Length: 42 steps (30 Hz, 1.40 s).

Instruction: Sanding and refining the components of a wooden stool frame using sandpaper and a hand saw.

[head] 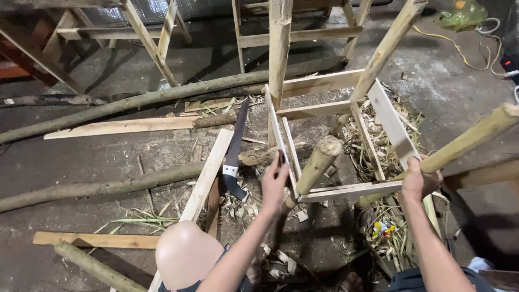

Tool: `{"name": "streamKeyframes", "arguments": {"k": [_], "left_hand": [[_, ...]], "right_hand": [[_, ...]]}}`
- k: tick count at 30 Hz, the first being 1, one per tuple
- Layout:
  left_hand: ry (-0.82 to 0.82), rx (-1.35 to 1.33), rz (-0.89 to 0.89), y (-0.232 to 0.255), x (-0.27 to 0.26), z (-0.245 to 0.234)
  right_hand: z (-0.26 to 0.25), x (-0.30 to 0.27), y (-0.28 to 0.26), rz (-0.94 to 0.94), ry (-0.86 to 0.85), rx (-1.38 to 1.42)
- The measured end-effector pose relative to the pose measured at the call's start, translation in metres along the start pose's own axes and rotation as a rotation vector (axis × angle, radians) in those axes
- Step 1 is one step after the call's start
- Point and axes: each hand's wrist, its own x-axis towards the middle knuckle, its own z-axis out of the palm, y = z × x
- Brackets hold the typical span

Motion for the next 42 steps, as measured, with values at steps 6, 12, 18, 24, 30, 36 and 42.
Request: {"name": "streamKeyframes", "arguments": {"k": [6, 12, 18, 24, 30, 36, 42], "left_hand": [[-0.064, 0.03, -0.007, -0.004, 0.034, -0.015], [-0.043, -0.021, 0.028, 0.003, 0.03, -0.013], [0.011, 0.087, 0.128, -0.015, 0.021, -0.002], [0.064, 0.241, 0.172, -0.055, 0.019, 0.018], [0.076, 0.168, 0.119, 0.009, 0.073, 0.017], [0.112, -0.026, 0.194, 0.034, 0.158, 0.005], [0.141, -0.092, 0.294, 0.007, 0.194, 0.001]], "right_hand": [[-0.009, -0.004, -0.009, 0.007, -0.089, -0.022], [-0.013, 0.0, -0.004, -0.034, -0.127, -0.07], [-0.011, -0.001, -0.002, -0.029, -0.118, -0.052], [-0.007, 0.003, 0.007, -0.095, -0.076, -0.084], [-0.004, 0.002, 0.006, -0.081, -0.062, -0.039], [0.009, 0.014, 0.033, -0.129, 0.013, -0.04], [0.01, 0.015, 0.045, -0.141, 0.064, -0.001]]}}
